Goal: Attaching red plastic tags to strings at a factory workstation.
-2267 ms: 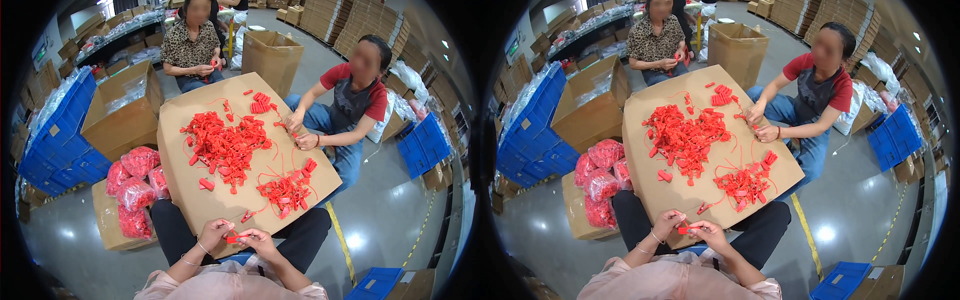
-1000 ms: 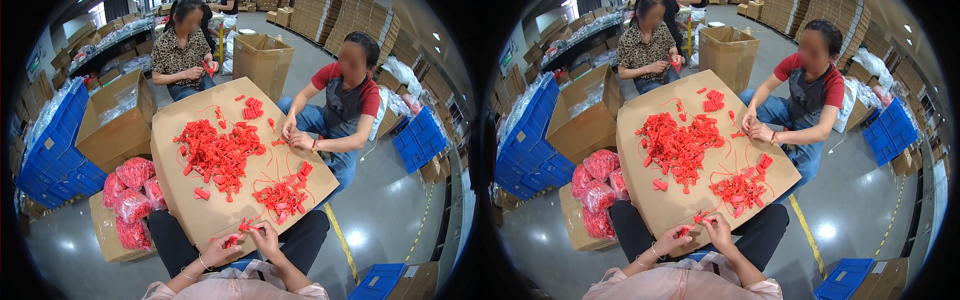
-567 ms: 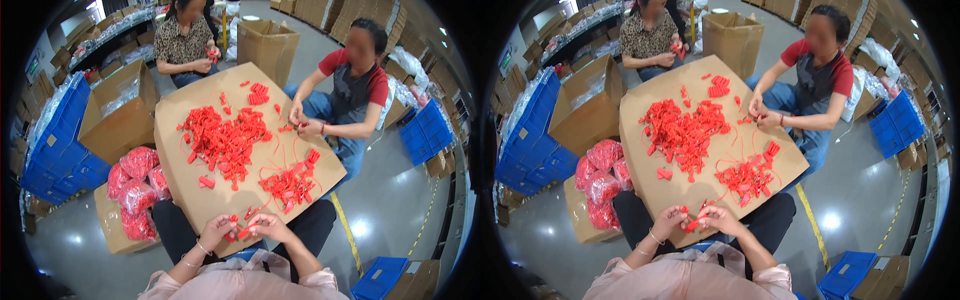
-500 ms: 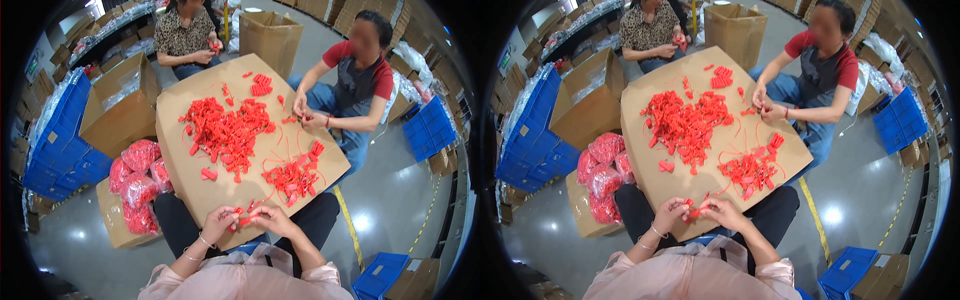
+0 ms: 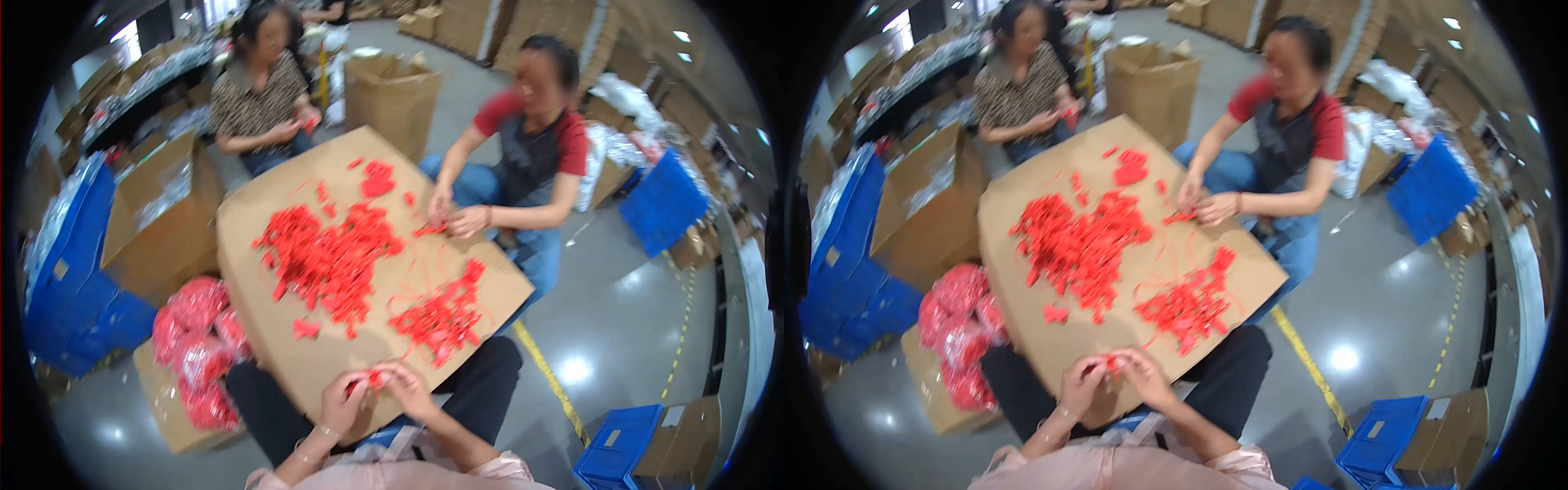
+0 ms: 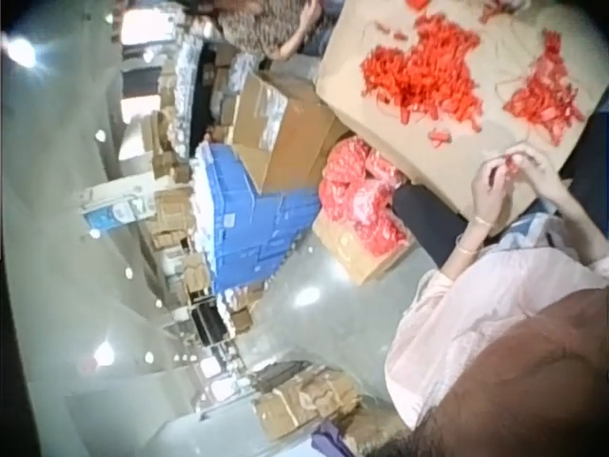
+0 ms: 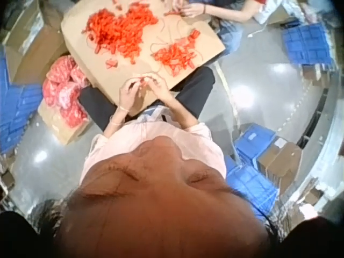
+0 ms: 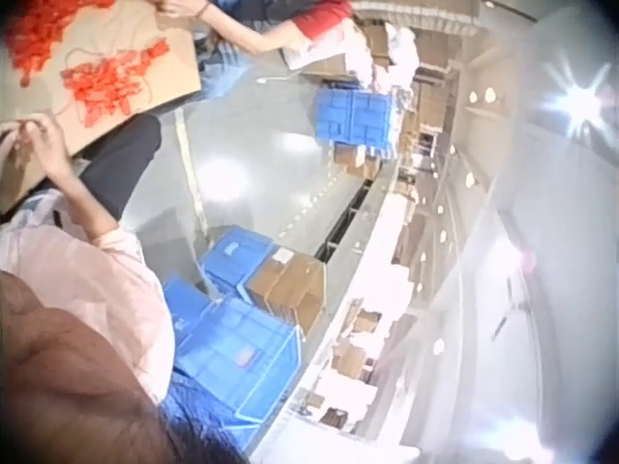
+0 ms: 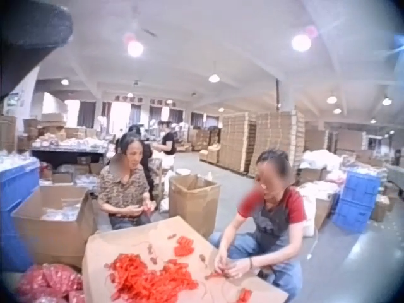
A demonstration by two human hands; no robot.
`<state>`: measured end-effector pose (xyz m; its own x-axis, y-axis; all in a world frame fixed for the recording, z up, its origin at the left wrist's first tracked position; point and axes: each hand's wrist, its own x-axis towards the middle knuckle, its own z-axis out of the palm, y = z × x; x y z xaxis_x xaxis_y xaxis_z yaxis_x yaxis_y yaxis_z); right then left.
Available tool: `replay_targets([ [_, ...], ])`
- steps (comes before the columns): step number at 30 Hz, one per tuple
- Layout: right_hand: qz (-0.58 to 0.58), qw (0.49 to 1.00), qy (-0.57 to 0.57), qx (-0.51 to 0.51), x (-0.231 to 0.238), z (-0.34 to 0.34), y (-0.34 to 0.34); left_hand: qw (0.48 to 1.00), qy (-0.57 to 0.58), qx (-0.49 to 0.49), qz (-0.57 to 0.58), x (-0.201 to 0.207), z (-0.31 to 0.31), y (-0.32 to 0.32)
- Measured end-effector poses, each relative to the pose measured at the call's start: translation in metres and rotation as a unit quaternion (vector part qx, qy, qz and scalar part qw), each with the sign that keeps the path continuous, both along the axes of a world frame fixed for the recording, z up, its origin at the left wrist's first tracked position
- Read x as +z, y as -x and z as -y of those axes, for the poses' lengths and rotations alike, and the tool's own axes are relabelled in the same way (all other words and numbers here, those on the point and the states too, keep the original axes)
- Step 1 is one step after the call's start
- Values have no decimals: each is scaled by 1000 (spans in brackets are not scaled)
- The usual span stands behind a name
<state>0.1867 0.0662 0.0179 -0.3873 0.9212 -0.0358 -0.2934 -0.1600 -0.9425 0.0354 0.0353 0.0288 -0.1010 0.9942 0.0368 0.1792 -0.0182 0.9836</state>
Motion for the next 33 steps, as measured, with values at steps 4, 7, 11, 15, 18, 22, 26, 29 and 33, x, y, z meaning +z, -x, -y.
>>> replay_targets([
  [4, -49, 999, -19, -1, -15, 8, 10, 999, 1, -1, 36, -17, 8, 6],
  [7, -6, 998, -20, -54, -36, 8, -5, 996, 12, -24, 84, -3, 2, -12],
  [11, -44, 994, -3, -100, -39, 11, -2, 1000, 21, 10, -8, -12, 1, -4],
  [15, -52, 993, -21, -107, -53, 3, -5, 994, -18, 10, -104, 0, -13, -7],
  [18, -64, 991, -6, -119, -40, 1, -1, 994, 10, -81, -66, 16, -16, -13],
  [22, -116, 991, 38, -52, -42, -4, -4, 995, 33, -81, -41, -7, -24, -11],
  [26, -120, 989, 62, -54, -53, -3, -3, 988, 119, -73, 63, -13, -23, -9],
  [29, -130, 988, 71, -48, -52, 0, 0, 986, 124, -68, 93, -9, -20, -8],
  [33, -140, 987, 78, -10, -47, 6, -1, 975, 134, -62, 165, -11, -13, -5],
])
